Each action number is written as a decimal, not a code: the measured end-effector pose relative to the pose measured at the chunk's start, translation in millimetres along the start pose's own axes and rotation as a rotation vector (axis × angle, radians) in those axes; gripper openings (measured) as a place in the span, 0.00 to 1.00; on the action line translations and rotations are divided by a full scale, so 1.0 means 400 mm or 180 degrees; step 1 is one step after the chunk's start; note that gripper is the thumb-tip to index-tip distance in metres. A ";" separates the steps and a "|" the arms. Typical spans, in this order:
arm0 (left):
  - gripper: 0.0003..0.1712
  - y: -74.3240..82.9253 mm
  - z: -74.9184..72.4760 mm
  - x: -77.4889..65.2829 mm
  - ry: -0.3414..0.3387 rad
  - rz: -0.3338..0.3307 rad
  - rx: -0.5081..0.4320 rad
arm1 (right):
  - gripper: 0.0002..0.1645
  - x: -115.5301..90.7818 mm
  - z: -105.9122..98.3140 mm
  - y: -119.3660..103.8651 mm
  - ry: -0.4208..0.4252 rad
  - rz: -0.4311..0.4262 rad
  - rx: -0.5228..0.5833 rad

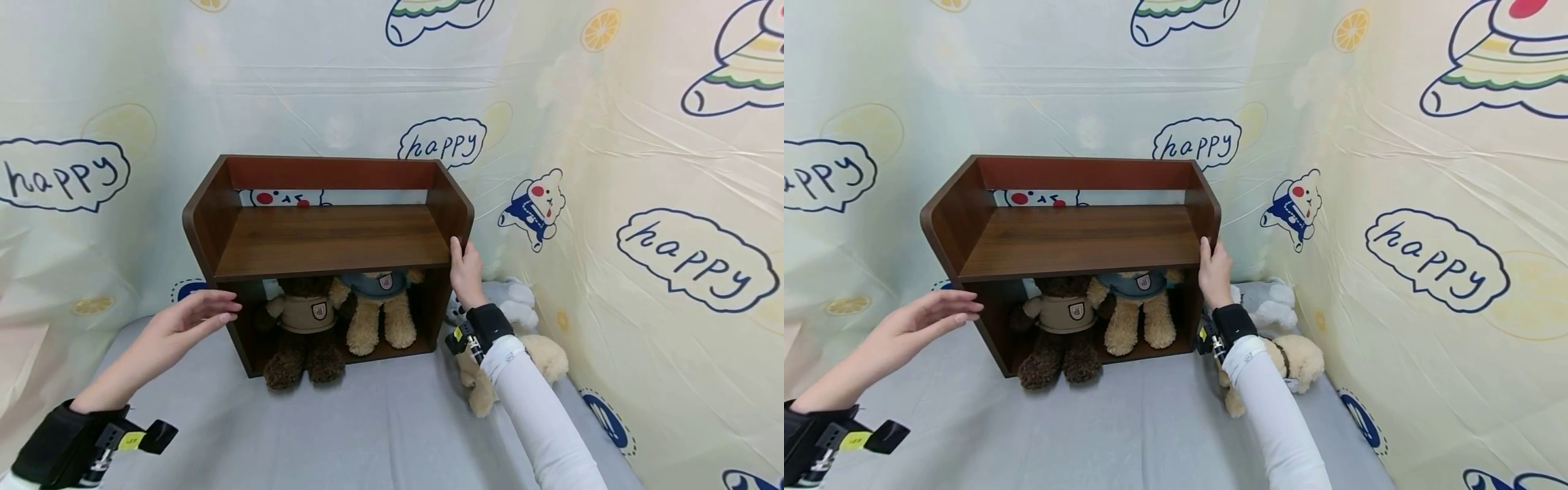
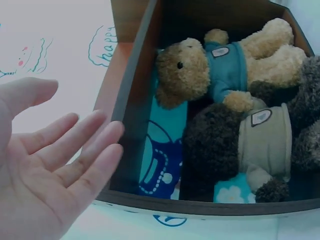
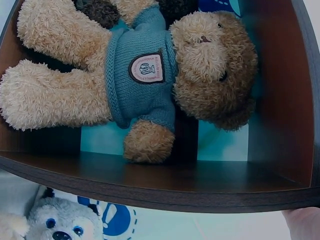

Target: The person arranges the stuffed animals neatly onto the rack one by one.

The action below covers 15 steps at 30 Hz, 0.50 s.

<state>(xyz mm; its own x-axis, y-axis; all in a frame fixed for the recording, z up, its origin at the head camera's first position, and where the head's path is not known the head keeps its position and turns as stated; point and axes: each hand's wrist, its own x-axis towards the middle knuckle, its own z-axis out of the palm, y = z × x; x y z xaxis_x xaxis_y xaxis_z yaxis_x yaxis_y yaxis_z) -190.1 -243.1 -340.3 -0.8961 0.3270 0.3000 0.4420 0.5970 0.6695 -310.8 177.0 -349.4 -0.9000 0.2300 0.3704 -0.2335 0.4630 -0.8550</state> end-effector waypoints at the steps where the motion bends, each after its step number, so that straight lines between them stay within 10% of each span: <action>1: 0.17 0.000 -0.001 0.000 0.0085 0.0012 -0.0031 | 0.22 0.000 0.000 0.000 0.0001 -0.0008 0.0009; 15: 0.19 -0.006 -0.016 0.002 0.1035 -0.0039 -0.0664 | 0.22 0.003 0.000 0.002 -0.0015 -0.0039 0.0056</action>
<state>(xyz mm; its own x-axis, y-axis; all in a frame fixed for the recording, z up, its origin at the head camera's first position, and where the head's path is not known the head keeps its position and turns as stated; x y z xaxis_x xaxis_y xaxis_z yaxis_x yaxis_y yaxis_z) -192.2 -248.9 -337.2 -0.8819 0.0515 0.4687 0.4437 0.4266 0.7881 -312.0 177.6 -349.9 -0.8987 0.2203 0.3792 -0.2510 0.4506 -0.8567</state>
